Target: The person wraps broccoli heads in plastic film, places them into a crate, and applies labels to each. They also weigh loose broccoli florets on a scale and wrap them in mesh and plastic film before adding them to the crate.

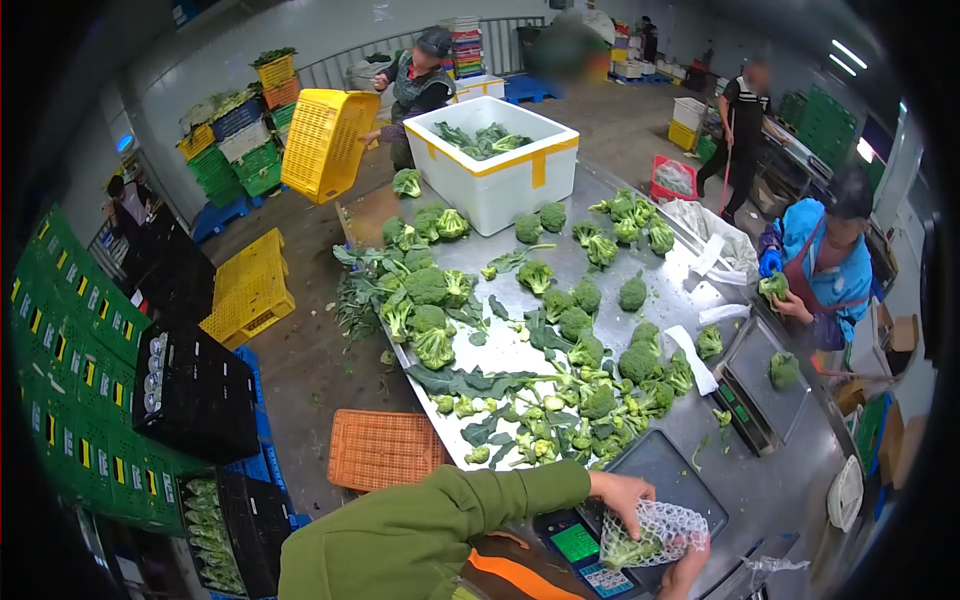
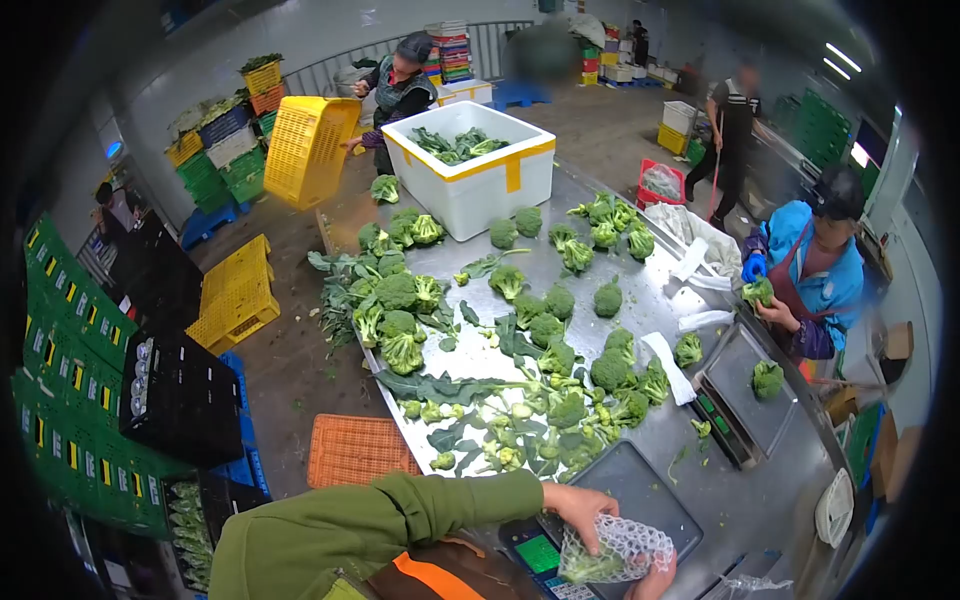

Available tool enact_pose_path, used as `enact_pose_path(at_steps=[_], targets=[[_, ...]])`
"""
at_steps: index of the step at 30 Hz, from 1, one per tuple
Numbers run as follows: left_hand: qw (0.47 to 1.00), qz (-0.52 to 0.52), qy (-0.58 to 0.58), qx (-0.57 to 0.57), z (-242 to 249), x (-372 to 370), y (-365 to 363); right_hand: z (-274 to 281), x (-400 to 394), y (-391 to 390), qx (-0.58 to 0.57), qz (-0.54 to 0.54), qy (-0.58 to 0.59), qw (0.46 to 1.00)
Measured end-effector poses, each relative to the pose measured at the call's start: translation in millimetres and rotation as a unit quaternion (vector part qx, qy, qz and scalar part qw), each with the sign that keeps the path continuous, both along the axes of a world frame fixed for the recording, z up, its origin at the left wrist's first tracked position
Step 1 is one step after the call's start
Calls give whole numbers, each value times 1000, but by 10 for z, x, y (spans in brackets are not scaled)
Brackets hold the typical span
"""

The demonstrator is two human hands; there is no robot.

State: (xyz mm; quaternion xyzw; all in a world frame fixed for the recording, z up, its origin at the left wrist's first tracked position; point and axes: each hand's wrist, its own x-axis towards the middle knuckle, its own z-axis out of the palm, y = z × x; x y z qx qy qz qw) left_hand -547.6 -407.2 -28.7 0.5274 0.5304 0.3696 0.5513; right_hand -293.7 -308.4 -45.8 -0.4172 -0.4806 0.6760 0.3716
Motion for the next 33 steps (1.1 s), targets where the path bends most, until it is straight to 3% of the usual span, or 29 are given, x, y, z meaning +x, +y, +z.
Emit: enact_pose_path(at_steps=[1,2,3,4,5,6,8,9,10,11,12,14,15,17,18,19,21,23,26,28,30,32,33], targets=[[992,-34,113,35,40,-6,-14,185,-56,-40,-44,21,36,998],[993,-71,97,0,161,-33,22,358,-96,-63,-75,47,40,995],[998,-51,-6,27,65,-29,18,242,-83,3,-45,76,71,994],[997,-66,29,11,140,-63,66,352,-163,3,-22,64,62,996],[999,-33,-9,22,157,-80,72,550,-285,-7,20,61,48,997],[998,-54,15,-24,237,-131,170,602,-265,74,65,117,55,989],[987,-63,84,121,47,-172,292,847,-251,163,14,196,15,980],[984,-90,82,131,-43,-160,347,990,-281,199,21,168,14,985],[992,-35,-86,85,-142,-141,370,1142,-385,221,120,234,-77,962],[968,24,-249,29,-165,-118,382,1222,-421,220,212,297,-169,915],[969,6,-247,29,-189,-102,398,1172,-397,221,214,281,-172,920],[943,140,-298,-51,-172,-84,427,932,-398,274,223,219,-201,928],[945,130,-297,-49,-184,-65,453,859,-393,278,226,209,-203,929],[874,184,-450,26,-170,-31,486,683,-369,261,476,90,-263,834],[850,207,-483,13,-122,-12,489,501,-320,261,425,94,-236,869],[850,205,-485,9,-106,-11,500,352,-286,234,422,91,-239,870],[883,161,-440,16,-77,-31,544,157,-278,228,158,149,-117,969],[900,149,-410,9,105,-8,548,10,-297,273,180,151,-135,963],[964,90,-247,33,279,68,586,-117,-504,324,50,-53,82,994],[973,100,-208,23,207,86,660,227,-577,314,-21,-35,195,980],[972,127,-191,50,230,125,651,477,-650,341,-17,-17,201,979],[948,202,-209,129,318,161,581,614,-577,428,103,-2,175,979],[929,253,-199,183,319,165,568,622,-489,510,185,-90,116,972]])
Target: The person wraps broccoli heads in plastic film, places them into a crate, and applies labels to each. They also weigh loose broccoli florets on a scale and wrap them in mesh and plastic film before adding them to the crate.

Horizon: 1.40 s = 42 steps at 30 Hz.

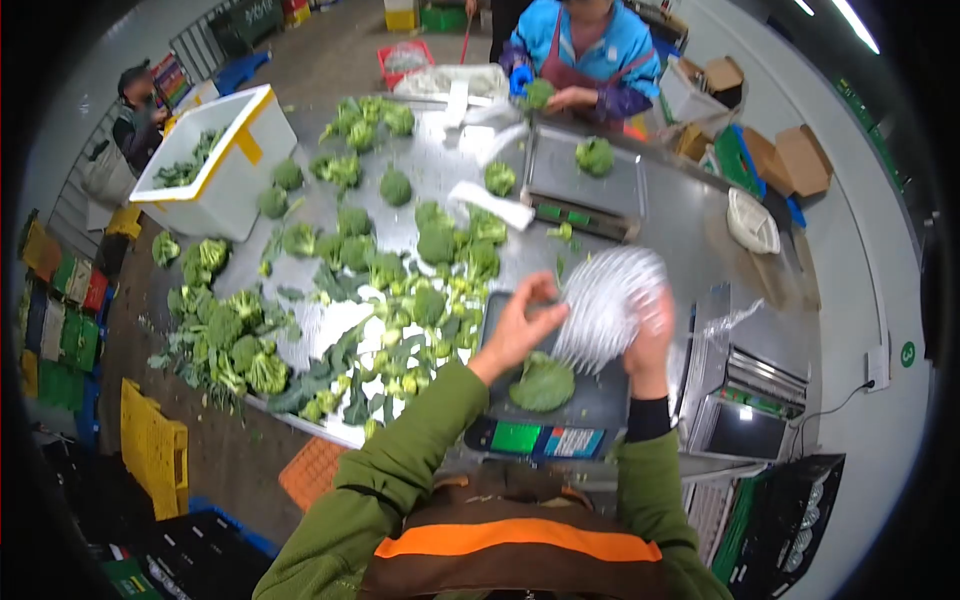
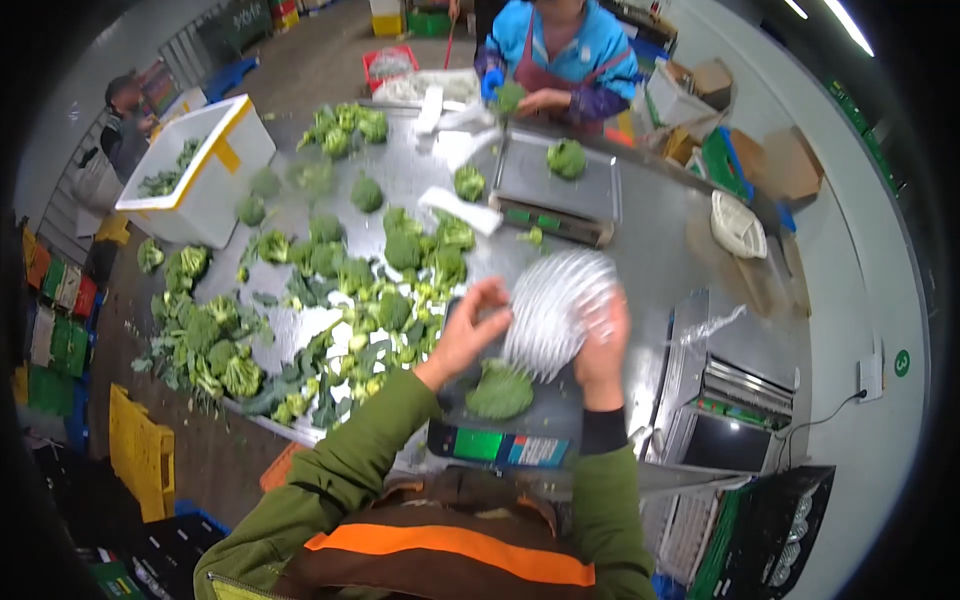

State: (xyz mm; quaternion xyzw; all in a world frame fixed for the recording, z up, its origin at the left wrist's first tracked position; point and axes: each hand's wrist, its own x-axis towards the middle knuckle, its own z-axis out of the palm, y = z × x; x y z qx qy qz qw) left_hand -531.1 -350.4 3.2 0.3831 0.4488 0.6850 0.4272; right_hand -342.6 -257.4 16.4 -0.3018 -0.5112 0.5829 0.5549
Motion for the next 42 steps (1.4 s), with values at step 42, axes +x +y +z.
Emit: enact_pose_path(at_steps=[42], targets=[[683,441,539,-220,-1359,-5670,2385,197,353,-304,-37,0,-761,648]])
